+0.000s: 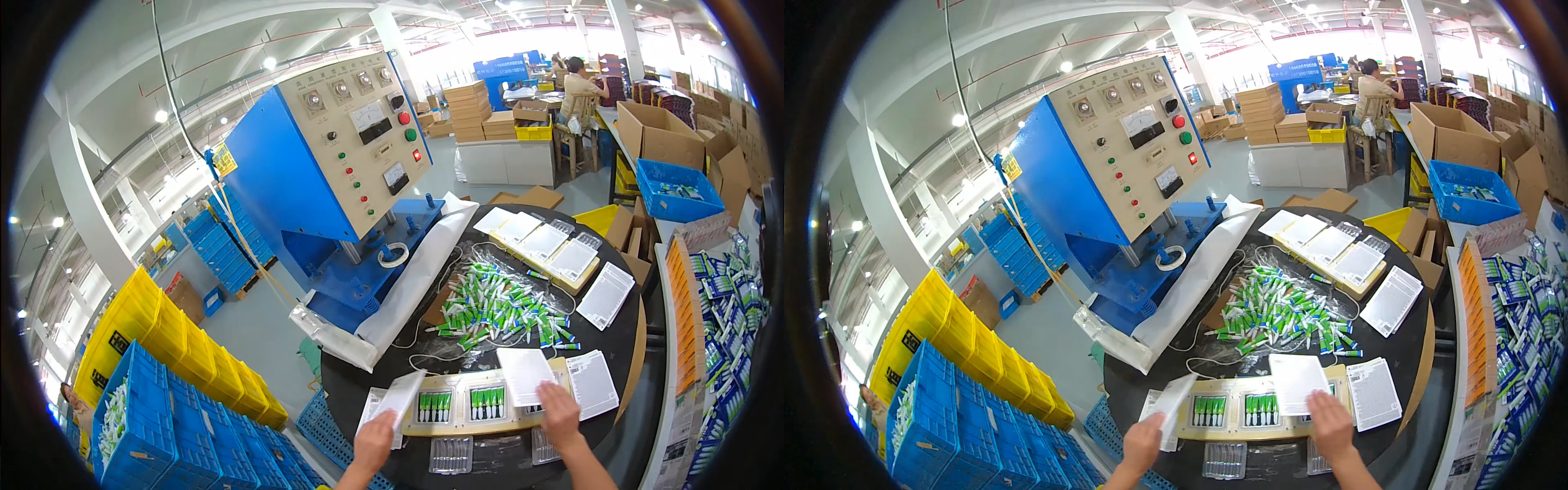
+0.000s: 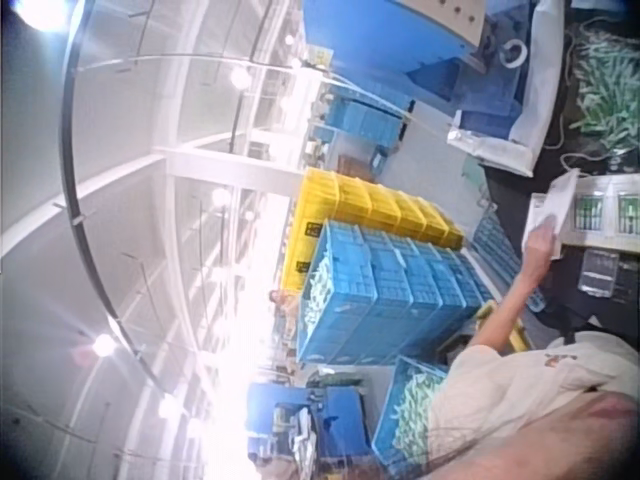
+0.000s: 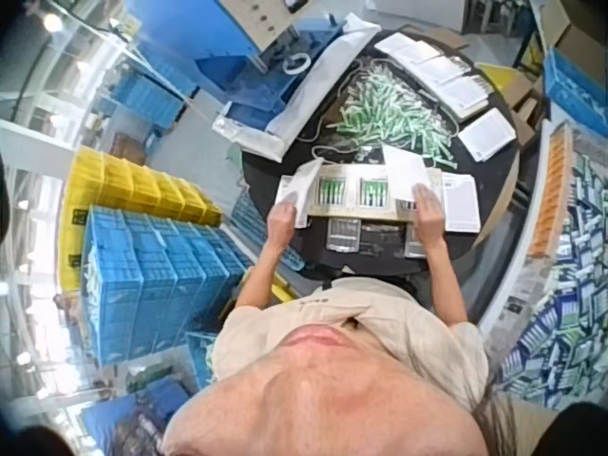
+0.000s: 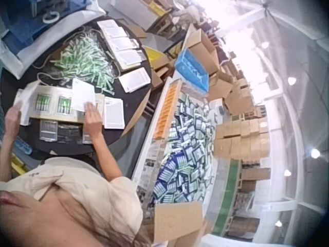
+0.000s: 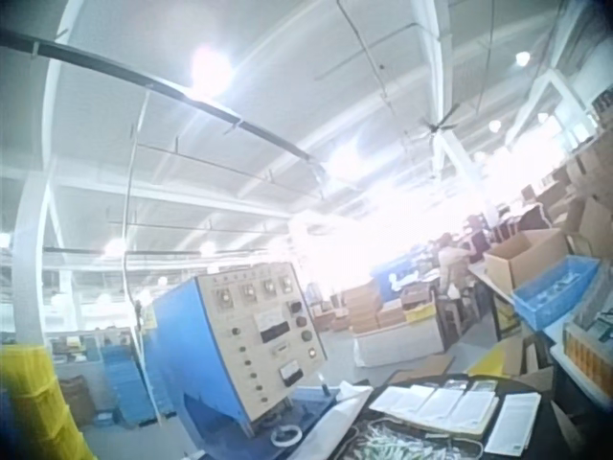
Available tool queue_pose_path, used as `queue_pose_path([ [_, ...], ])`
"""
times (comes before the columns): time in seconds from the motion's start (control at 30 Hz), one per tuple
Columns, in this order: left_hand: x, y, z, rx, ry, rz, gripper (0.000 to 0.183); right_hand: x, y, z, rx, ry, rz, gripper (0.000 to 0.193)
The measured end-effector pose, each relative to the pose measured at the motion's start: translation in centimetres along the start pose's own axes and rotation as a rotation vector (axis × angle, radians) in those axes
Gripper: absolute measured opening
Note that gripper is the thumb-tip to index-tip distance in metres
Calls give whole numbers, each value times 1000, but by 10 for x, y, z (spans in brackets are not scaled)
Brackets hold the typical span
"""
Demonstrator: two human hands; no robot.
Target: The person places green cylindrical batteries into a yellow multi-slot tray, then covers them with white paper sheets and clear plastic inserts. The person repeats this cycle multiple times, handling batteries, paper, and plastic components on a round table in a factory setting.
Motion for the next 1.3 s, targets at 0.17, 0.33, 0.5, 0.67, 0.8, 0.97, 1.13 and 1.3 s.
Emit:
queue_pose_path([
  [0.17,-3,68,12,-239,-15,26,48,-42,-14,-9,3,-100,11,33],
  [0.33,1,89,16,-310,25,49,52,-36,-20,-14,-14,-43,59,34],
  [0.5,-7,95,-13,-279,-159,30,55,-4,-7,-22,-109,18,37,38],
  [0.67,-6,106,-29,-213,16,103,46,-6,-25,-40,-44,-121,15,39],
  [0.8,-24,107,-17,-176,43,101,44,-46,-48,-39,20,-221,46,41],
  [0.97,-55,92,-8,-203,27,134,46,-96,-54,-40,-22,-309,-50,36],
  [1.13,-81,83,-25,-212,-70,-29,51,-114,-57,-62,11,-349,-111,34],
  [1.3,-106,88,-38,-149,-210,-165,57,-126,-45,-72,-20,-416,-159,37],
])
Point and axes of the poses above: each hand's wrist, its own z-axis towards the middle knuckle, its own x-axis out of the back of the hand, y = z × x, the point moved 7 cm from there along z, towards the middle knuckle, and after that the axes turned 11 degrees about z, right-handed, at the moved point
